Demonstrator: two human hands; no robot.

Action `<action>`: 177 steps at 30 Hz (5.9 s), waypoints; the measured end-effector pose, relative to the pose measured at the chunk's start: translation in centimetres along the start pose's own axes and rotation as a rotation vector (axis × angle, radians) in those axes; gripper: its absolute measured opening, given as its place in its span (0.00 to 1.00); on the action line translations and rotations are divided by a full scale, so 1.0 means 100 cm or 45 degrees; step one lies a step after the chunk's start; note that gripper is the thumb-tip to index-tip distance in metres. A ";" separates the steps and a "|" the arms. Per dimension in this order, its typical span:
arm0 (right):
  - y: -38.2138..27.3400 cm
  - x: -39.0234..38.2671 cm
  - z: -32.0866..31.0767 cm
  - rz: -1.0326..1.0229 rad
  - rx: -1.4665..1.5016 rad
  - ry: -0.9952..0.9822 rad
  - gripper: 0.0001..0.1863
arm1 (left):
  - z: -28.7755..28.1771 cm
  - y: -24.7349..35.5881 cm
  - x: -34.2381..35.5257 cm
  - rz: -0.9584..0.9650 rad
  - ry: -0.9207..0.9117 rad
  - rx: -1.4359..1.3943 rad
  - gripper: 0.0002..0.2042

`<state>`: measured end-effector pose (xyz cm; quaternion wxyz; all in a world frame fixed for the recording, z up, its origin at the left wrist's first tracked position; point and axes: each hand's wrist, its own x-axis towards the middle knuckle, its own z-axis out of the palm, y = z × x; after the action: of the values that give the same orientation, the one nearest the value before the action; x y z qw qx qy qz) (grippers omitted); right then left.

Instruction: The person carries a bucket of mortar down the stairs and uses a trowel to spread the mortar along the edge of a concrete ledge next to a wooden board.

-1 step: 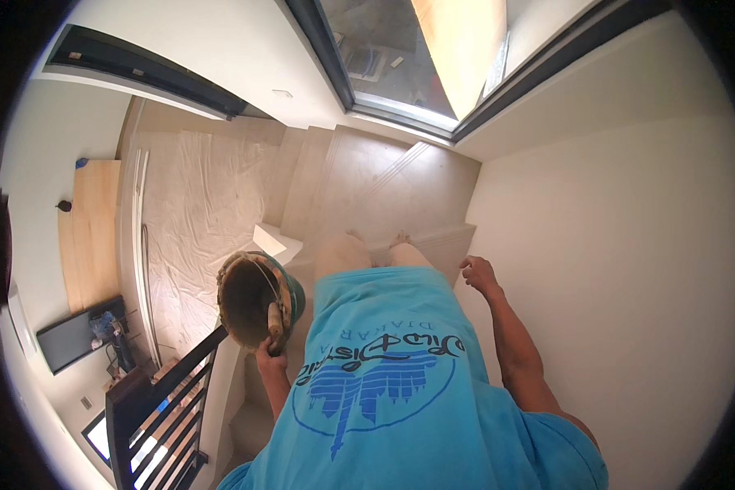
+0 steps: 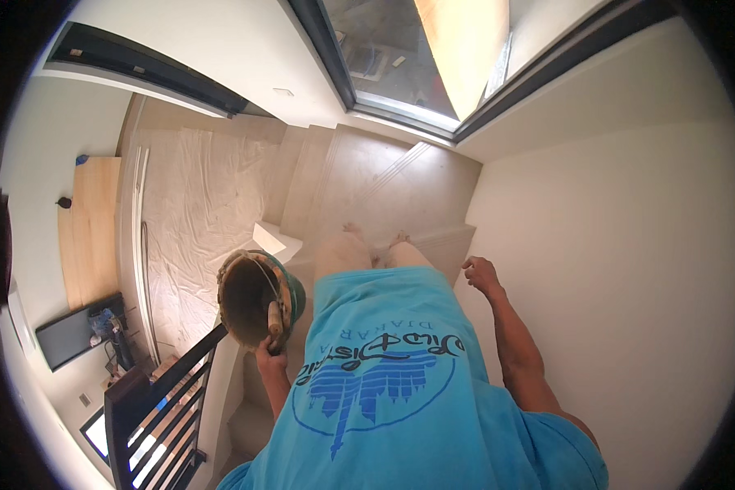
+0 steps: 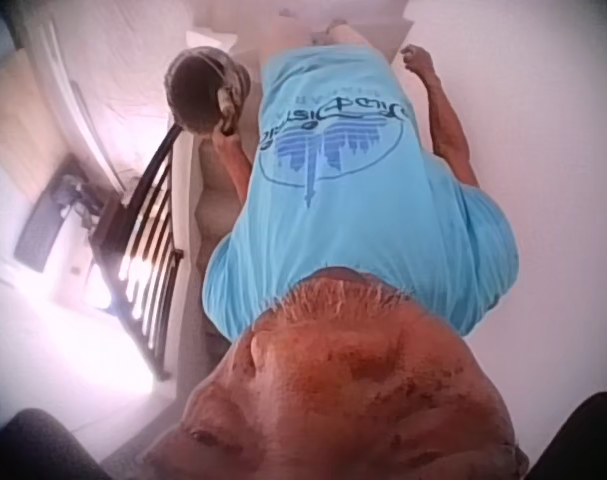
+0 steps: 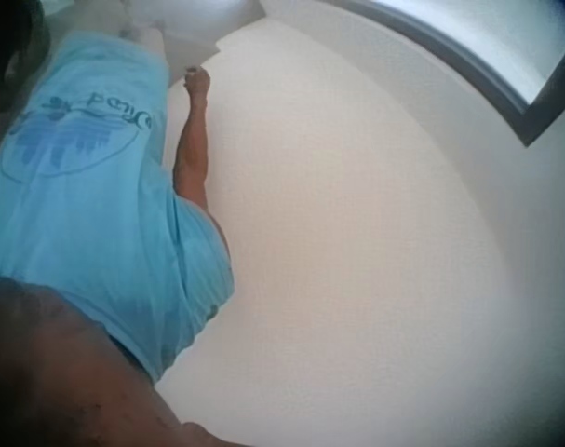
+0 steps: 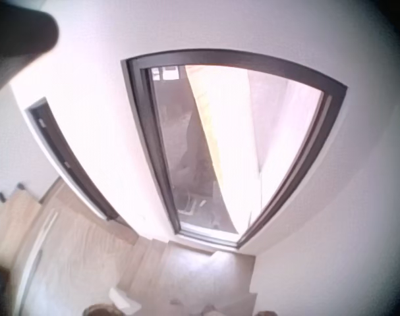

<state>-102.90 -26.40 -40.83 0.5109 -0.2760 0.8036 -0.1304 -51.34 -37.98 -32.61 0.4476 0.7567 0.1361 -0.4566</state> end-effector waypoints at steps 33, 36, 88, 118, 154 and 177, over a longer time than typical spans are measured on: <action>-0.188 0.278 0.011 -0.271 -0.406 -0.293 0.13 | 0.111 -0.039 0.117 0.247 0.073 -0.198 0.10; -0.193 0.298 0.007 -0.291 -0.280 -0.293 0.13 | 0.129 -0.036 0.121 -0.021 0.327 -0.580 0.11; -0.360 0.597 0.172 -0.487 -0.755 -0.640 0.11 | 0.251 -0.060 0.329 -0.274 0.763 -0.968 0.13; -0.529 0.709 0.395 -0.568 -0.905 -0.821 0.14 | 0.253 -0.072 0.452 -0.280 0.856 -1.357 0.11; -0.443 0.789 0.532 -0.774 -0.888 -0.782 0.14 | 0.208 -0.167 0.585 0.067 0.803 -1.588 0.12; -0.525 0.765 0.648 -0.985 -1.078 -0.794 0.10 | 0.173 -0.214 0.708 -0.093 0.843 -2.040 0.11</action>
<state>-53.69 -108.51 -101.08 0.4833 -0.7476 0.4423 0.1092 -35.73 -54.19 -105.19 0.7681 0.3025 0.5644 0.0065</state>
